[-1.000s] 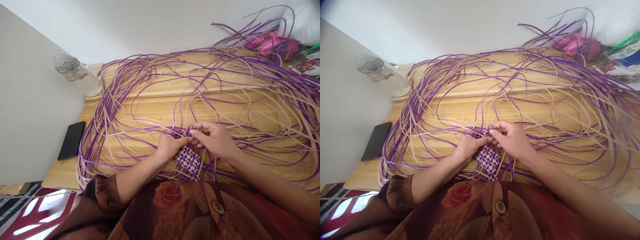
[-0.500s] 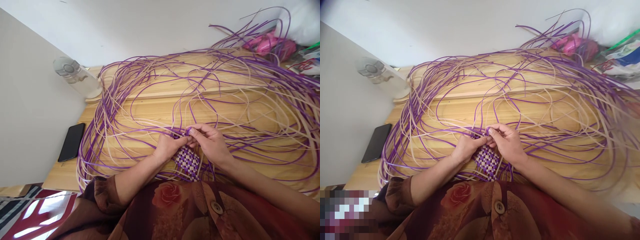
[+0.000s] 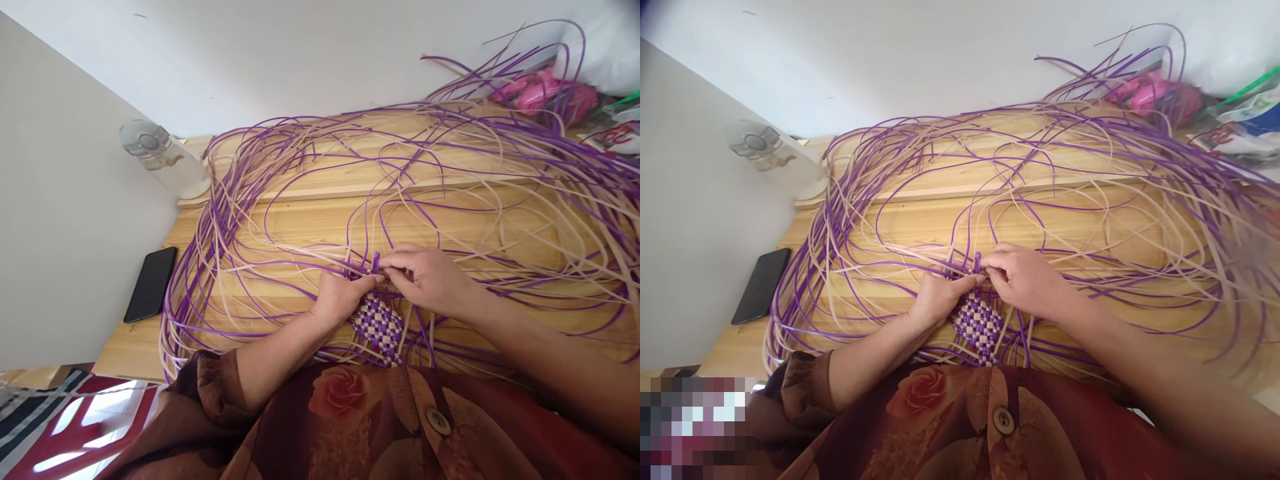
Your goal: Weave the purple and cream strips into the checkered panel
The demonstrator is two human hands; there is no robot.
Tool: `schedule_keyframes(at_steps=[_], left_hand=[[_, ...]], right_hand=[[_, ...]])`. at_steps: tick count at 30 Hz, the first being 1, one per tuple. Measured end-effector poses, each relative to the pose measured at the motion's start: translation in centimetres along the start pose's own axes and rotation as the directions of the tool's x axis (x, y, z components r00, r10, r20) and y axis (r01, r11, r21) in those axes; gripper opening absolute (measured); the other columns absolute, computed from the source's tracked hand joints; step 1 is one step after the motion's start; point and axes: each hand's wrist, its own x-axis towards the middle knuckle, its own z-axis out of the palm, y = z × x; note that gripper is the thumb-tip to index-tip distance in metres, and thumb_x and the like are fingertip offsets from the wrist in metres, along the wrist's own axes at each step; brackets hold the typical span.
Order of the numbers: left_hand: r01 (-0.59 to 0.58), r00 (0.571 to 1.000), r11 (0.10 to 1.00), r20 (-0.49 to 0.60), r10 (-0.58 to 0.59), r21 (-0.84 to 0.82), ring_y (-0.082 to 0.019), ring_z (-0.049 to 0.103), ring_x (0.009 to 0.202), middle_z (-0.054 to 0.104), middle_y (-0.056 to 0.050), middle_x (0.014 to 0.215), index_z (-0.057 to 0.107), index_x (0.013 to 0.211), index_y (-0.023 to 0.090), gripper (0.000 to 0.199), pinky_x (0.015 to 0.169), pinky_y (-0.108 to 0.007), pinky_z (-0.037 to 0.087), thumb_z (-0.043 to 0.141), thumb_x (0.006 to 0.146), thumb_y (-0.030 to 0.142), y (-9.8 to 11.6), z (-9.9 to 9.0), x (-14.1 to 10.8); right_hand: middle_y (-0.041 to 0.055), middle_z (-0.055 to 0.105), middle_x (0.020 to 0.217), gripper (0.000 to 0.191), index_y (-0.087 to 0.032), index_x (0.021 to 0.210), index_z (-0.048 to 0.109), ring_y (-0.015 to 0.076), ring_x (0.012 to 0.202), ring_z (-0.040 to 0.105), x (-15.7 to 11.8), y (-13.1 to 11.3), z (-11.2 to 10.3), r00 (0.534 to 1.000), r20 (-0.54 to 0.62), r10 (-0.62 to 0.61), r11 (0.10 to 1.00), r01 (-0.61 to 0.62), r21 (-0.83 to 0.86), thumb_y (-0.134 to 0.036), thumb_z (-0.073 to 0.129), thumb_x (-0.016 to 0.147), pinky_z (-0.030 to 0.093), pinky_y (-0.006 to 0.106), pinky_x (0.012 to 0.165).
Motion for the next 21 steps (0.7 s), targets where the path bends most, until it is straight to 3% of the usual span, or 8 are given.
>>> schedule_keyframes(at_steps=[2, 3, 6, 8, 11, 16, 18, 21], left_hand=[[-0.013, 1.000, 0.999, 0.005, 0.013, 0.043, -0.022, 0.069, 0.087, 0.076, -0.005, 0.092, 0.076, 0.087, 0.018, 0.019, 0.087, -0.035, 0.051, 0.078, 0.070, 0.025, 0.2, -0.1, 0.0], [-0.022, 1.000, 0.998, 0.020, 0.021, 0.053, -0.022, 0.069, 0.087, 0.076, -0.005, 0.092, 0.076, 0.087, 0.018, 0.018, 0.087, -0.035, 0.051, 0.077, 0.071, 0.025, 0.3, -0.1, 0.0], [-0.066, 0.995, 0.996, 0.080, 0.061, 0.059, -0.023, 0.069, 0.089, 0.076, -0.006, 0.094, 0.076, 0.089, 0.018, 0.017, 0.088, -0.035, 0.051, 0.075, 0.074, 0.026, 0.4, -0.2, 0.0], [-0.086, 0.992, 0.995, 0.094, 0.080, 0.057, -0.022, 0.068, 0.090, 0.076, -0.005, 0.095, 0.076, 0.091, 0.018, 0.019, 0.089, -0.034, 0.050, 0.075, 0.074, 0.026, 0.3, -0.2, 0.0], [-0.035, 0.997, 0.998, 0.069, 0.031, 0.054, -0.022, 0.069, 0.088, 0.076, -0.005, 0.093, 0.076, 0.089, 0.017, 0.020, 0.086, -0.034, 0.051, 0.076, 0.072, 0.026, 0.4, -0.2, 0.1], [0.007, 0.999, 1.000, 0.051, -0.009, 0.026, -0.023, 0.069, 0.086, 0.076, -0.006, 0.091, 0.076, 0.086, 0.016, 0.019, 0.083, -0.035, 0.053, 0.077, 0.068, 0.024, 0.5, -0.2, 0.3], [0.013, 0.999, 1.000, 0.052, -0.011, -0.024, -0.023, 0.069, 0.085, 0.075, -0.006, 0.091, 0.075, 0.087, 0.016, 0.020, 0.085, -0.035, 0.053, 0.077, 0.069, 0.024, 0.2, -0.3, 0.3], [0.033, 0.997, 0.994, 0.078, -0.025, -0.104, -0.023, 0.069, 0.089, 0.075, -0.007, 0.095, 0.075, 0.089, 0.017, 0.022, 0.088, -0.036, 0.052, 0.077, 0.070, 0.027, -0.4, -0.3, 0.3]], right_hand=[[0.0049, 0.064, 0.074, 0.025, -0.017, 0.074, 0.067, 0.0161, 0.071, 0.056, 1.0, 0.4, -0.3, 0.986, 0.159, 0.047, 0.998, -0.053, 0.033, -0.019, 0.046, 0.087, 0.040, 0.029, 0.067], [0.0031, 0.061, 0.067, 0.024, -0.017, 0.073, 0.066, 0.0148, 0.065, 0.055, 1.6, 0.6, -0.5, 0.963, 0.248, 0.108, 0.985, -0.138, 0.108, -0.021, 0.046, 0.086, 0.039, 0.027, 0.062], [-0.0022, 0.053, 0.053, 0.022, -0.016, 0.079, 0.067, 0.0103, 0.046, 0.046, 3.2, 1.2, -1.1, 0.822, 0.505, 0.265, 0.802, -0.478, 0.358, -0.029, 0.049, 0.084, 0.032, 0.022, 0.047], [-0.0025, 0.053, 0.052, 0.023, -0.015, 0.079, 0.068, 0.0080, 0.041, 0.043, 3.9, 1.6, -1.5, 0.774, 0.575, 0.265, 0.704, -0.563, 0.433, -0.032, 0.053, 0.081, 0.030, 0.021, 0.043], [0.0002, 0.059, 0.056, 0.028, -0.012, 0.079, 0.072, 0.0078, 0.044, 0.046, 4.4, 1.9, -1.8, 0.801, 0.554, 0.227, 0.711, -0.525, 0.468, -0.038, 0.062, 0.077, 0.033, 0.020, 0.045], [0.0030, 0.070, 0.075, 0.031, -0.015, 0.083, 0.075, 0.0128, 0.065, 0.058, 4.4, 2.0, -1.1, 0.850, 0.481, 0.215, 0.762, -0.454, 0.462, -0.043, 0.073, 0.071, 0.042, 0.022, 0.059], [0.0035, 0.069, 0.075, 0.029, -0.015, 0.082, 0.072, 0.0131, 0.064, 0.057, 4.1, 2.0, -0.8, 0.838, 0.485, 0.248, 0.664, -0.512, 0.545, -0.042, 0.073, 0.070, 0.042, 0.023, 0.058], [0.0061, 0.068, 0.080, 0.032, -0.016, 0.081, 0.065, 0.0147, 0.068, 0.059, 3.2, 2.4, -1.7, 0.843, 0.455, 0.286, 0.438, -0.537, 0.720, -0.048, 0.065, 0.078, 0.046, 0.026, 0.061]])
